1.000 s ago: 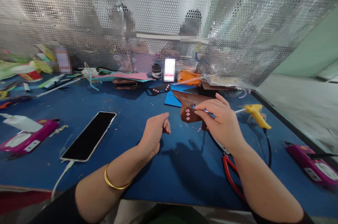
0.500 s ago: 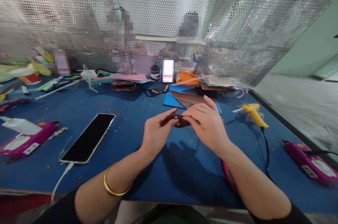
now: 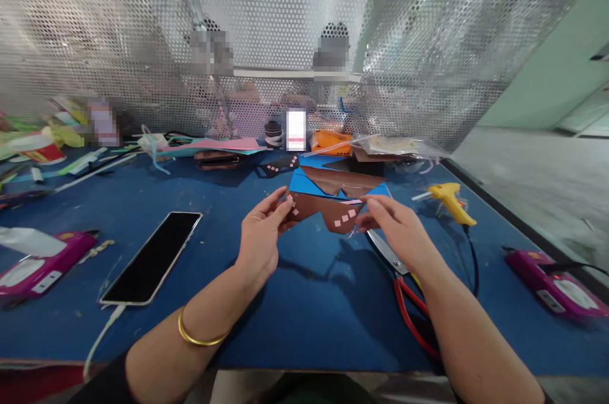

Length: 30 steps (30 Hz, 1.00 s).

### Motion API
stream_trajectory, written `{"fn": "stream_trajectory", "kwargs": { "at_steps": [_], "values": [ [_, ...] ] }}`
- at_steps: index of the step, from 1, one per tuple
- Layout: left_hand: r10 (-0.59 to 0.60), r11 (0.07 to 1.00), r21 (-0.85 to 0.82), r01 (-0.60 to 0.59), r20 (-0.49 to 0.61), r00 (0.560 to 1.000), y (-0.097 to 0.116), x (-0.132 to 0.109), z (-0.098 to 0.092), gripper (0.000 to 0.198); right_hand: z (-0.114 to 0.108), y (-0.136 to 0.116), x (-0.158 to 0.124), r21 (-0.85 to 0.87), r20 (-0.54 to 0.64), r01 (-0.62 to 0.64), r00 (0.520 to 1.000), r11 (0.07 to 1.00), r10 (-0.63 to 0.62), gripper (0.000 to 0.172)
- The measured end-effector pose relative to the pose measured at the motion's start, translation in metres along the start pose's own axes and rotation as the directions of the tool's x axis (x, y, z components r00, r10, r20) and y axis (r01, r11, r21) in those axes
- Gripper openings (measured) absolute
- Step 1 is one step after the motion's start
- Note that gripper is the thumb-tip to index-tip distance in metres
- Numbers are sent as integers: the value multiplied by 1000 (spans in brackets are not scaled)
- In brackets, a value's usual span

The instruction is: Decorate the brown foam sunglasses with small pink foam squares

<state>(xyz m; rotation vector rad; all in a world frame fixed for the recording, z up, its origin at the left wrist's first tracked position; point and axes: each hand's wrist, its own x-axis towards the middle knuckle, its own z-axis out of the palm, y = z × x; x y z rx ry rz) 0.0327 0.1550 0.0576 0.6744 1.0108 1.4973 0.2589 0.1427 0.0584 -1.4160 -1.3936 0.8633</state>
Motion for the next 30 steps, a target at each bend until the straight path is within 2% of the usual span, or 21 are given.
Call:
{"fn": "stream_trajectory", "kwargs": {
  "at_steps": [2, 4, 7, 11, 16, 19, 22, 25, 30],
  "values": [
    [6, 1000, 1, -6, 4, 1000, -2, 2, -1, 50, 10, -4, -5, 19, 3, 13, 1000, 1000, -13, 45],
    [-1, 1000, 15, 0, 28, 1000, -3, 2, -1, 48, 17, -9, -8, 11, -3, 20, 1000, 1000, -20, 56],
    [-51, 998, 37, 48, 76, 996, -1, 2, -1, 41, 17, -10, -8, 102, -4, -20, 1000, 995, 20, 67],
    [-169, 983, 91, 162, 77, 983, 5, 2, -1, 41, 13, -3, -2, 218, 25, -14, 1000, 976, 9, 65],
    [-230, 960, 183, 213, 74, 970, 7, 6, -5, 31, 11, 2, 0, 217, 81, 50, 994, 975, -69, 64],
    [-274, 923, 303, 237, 88, 958, 7, 10, -8, 28, 10, 6, 2, 128, 149, 78, 984, 989, -97, 64],
    [-317, 872, 420, 249, 99, 943, 7, 14, -9, 26, 12, 14, 6, -105, 213, 134, 971, 985, -110, 63],
    [-311, 815, 537, 216, 92, 946, 7, 18, -10, 20, 15, 23, 9, -301, 220, 185, 968, 936, -120, 60],
    [-256, 702, 700, 132, 75, 964, 8, 26, -11, 17, 23, 28, 7, -455, 203, 200, 972, 868, -117, 64]
  ]
}}
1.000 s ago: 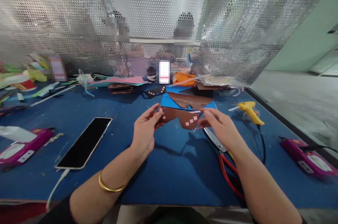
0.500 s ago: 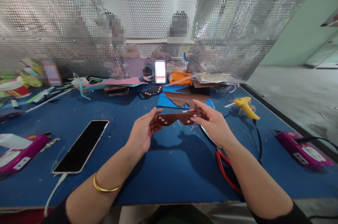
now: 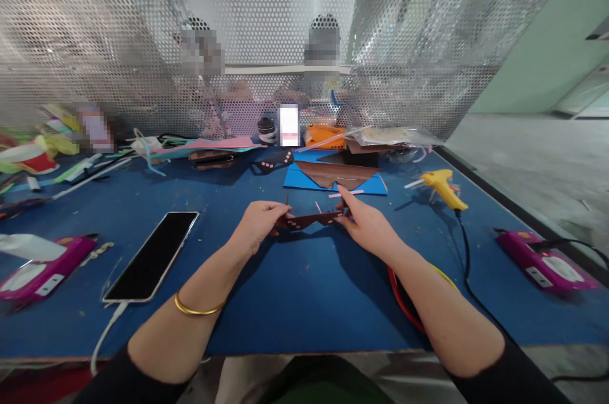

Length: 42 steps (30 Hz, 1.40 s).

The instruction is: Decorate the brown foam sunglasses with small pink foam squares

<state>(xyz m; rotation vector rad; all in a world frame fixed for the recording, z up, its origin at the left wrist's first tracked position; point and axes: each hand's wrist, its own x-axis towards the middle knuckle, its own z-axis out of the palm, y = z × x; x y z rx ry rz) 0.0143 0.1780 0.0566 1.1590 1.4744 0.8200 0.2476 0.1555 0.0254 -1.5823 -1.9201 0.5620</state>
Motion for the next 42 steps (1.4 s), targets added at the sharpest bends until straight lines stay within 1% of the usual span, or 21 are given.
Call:
{"fn": "stream_trajectory", "kwargs": {
  "at_steps": [5, 10, 14, 16, 20, 23, 25, 28, 31, 33, 35, 37, 40, 42],
  "values": [
    [51, 985, 166, -49, -5, 999, -3, 4, -3, 22, 3, -3, -1, -100, 14, 11, 1000, 995, -10, 65],
    [132, 942, 314, -120, -17, 991, -10, 8, -5, 26, 5, 0, -1, -194, 25, 22, 1000, 981, -18, 63],
    [192, 906, 388, -168, -25, 981, -14, 14, -8, 30, 3, 4, -1, -222, 20, 8, 1000, 975, -4, 73],
    [228, 887, 420, -190, -42, 973, -14, 17, -11, 32, -1, 7, 0, -228, -1, -10, 1000, 974, 10, 74],
    [332, 831, 502, -240, -101, 938, -11, 19, -19, 25, -10, 12, 2, -245, -100, -81, 993, 966, 58, 59],
    [442, 770, 561, -304, -126, 888, -7, 15, -19, 23, -14, 14, 3, -252, -155, -108, 986, 962, 70, 47],
    [524, 719, 583, -379, -96, 846, -5, 11, -14, 23, -15, 13, 3, -257, -163, -102, 985, 961, 61, 41],
    [618, 636, 587, -501, 0, 786, -5, 5, -5, 20, -14, 11, 3, -263, -157, -89, 986, 961, 48, 35],
    [668, 566, 580, -586, 94, 738, -7, 3, 5, 15, -14, 7, 3, -264, -158, -93, 986, 960, 52, 33],
    [680, 532, 577, -620, 146, 719, -7, 4, 10, 14, -16, 6, 3, -259, -172, -111, 983, 959, 67, 33],
    [679, 513, 577, -636, 181, 711, -6, 7, 14, 14, -18, 5, 3, -253, -196, -137, 977, 958, 88, 33],
    [672, 509, 575, -640, 199, 714, -5, 8, 19, 11, -20, 5, 3, -248, -222, -160, 969, 955, 105, 33],
    [654, 525, 566, -636, 210, 727, -2, 11, 25, 6, -21, 6, 3, -248, -238, -174, 965, 953, 114, 32],
    [635, 544, 560, -624, 212, 743, 2, 12, 28, 6, -21, 6, 3, -250, -234, -172, 966, 953, 113, 31]
  ]
}}
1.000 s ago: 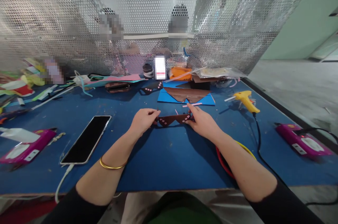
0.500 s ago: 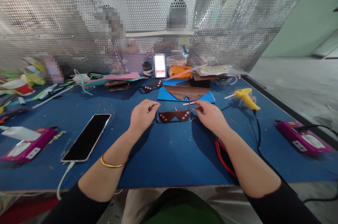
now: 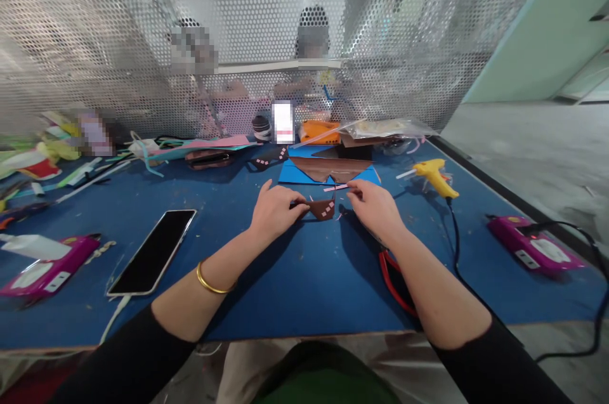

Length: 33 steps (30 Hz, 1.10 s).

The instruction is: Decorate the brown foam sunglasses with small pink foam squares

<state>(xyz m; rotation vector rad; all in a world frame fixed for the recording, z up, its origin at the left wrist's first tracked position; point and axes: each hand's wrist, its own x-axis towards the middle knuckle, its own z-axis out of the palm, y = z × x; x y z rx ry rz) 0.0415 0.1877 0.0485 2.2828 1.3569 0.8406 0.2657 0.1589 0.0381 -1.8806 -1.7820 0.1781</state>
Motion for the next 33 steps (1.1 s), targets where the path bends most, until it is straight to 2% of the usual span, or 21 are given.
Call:
{"fn": "stream_trajectory", "kwargs": {
  "at_steps": [6, 11, 16, 24, 27, 29, 31, 33],
  "values": [
    [-130, 991, -26, 131, 27, 991, -3, 9, -15, 17, -1, 3, 2, -17, -20, -2, 1000, 1000, 1, 31],
    [-231, 972, -35, 231, 1, 973, -23, 11, -42, 17, -2, 4, 2, -44, 0, -1, 1000, 999, 2, 32],
    [-276, 961, 9, 276, -21, 961, -44, 9, -62, 19, 0, 3, 1, -53, 32, 5, 999, 999, -3, 32],
    [-272, 961, 31, 277, -98, 957, -59, 6, -60, 16, 3, 6, 1, -55, 41, 9, 999, 998, -6, 30],
    [-255, 965, 13, 263, -204, 945, -60, 6, -62, 14, 3, 6, 1, -48, 40, 10, 999, 999, -8, 29],
    [-244, 966, -2, 257, -318, 916, -55, 5, -67, 15, 3, 6, 1, -39, 36, 6, 999, 999, -5, 29],
    [-242, 967, -27, 254, -418, 876, -44, 2, -70, 18, 2, 5, 1, -24, 23, 1, 1000, 1000, -1, 29],
    [-251, 967, -71, 246, -461, 851, -27, -3, -68, 18, 1, 3, 0, -5, 0, -1, 1000, 1000, 1, 29]
  ]
}}
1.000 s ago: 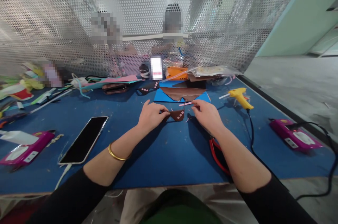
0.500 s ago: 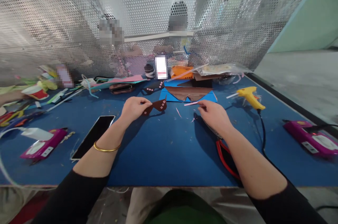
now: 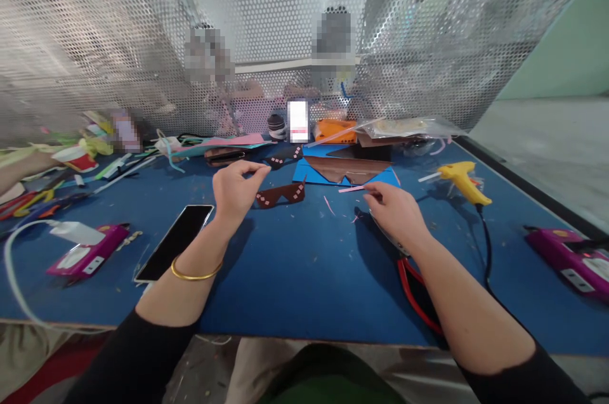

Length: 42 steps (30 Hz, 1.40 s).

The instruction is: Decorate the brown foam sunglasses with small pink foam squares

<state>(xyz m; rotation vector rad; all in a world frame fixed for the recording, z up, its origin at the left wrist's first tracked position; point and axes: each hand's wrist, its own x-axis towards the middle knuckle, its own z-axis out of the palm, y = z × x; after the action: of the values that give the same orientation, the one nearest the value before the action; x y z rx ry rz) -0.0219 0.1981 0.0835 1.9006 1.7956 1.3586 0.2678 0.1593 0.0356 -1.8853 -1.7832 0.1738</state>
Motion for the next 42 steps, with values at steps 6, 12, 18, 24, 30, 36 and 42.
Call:
{"fn": "stream_trajectory", "kwargs": {
  "at_steps": [6, 12, 18, 24, 30, 36, 42],
  "values": [
    [-89, 928, -291, 233, 432, 897, 40, -52, 33, 13, -5, -2, -1, 43, -59, -5, 998, 999, 7, 28],
    [10, 834, -427, 350, 646, 763, 53, -72, 66, 22, -6, 3, 1, 48, -79, -32, 996, 998, 36, 28],
    [2, 798, -420, 431, 718, 696, 49, -89, 76, 38, -2, -2, -1, 71, -49, -7, 999, 997, 11, 26],
    [-1, 780, -420, 464, 740, 672, 48, -98, 73, 16, 3, -5, -5, 91, -21, 19, 1000, 996, -17, 27],
    [-58, 762, -412, 500, 725, 686, 48, -98, 70, 15, 6, -7, -7, 94, -6, 47, 999, 994, -47, 26],
    [-95, 731, -401, 553, 742, 663, 50, -97, 70, 20, 7, -7, -8, 91, 11, 63, 998, 994, -64, 25],
    [-83, 737, -386, 555, 763, 641, 47, -97, 70, 21, 7, -7, -8, 86, 23, 58, 998, 995, -61, 26]
  ]
}}
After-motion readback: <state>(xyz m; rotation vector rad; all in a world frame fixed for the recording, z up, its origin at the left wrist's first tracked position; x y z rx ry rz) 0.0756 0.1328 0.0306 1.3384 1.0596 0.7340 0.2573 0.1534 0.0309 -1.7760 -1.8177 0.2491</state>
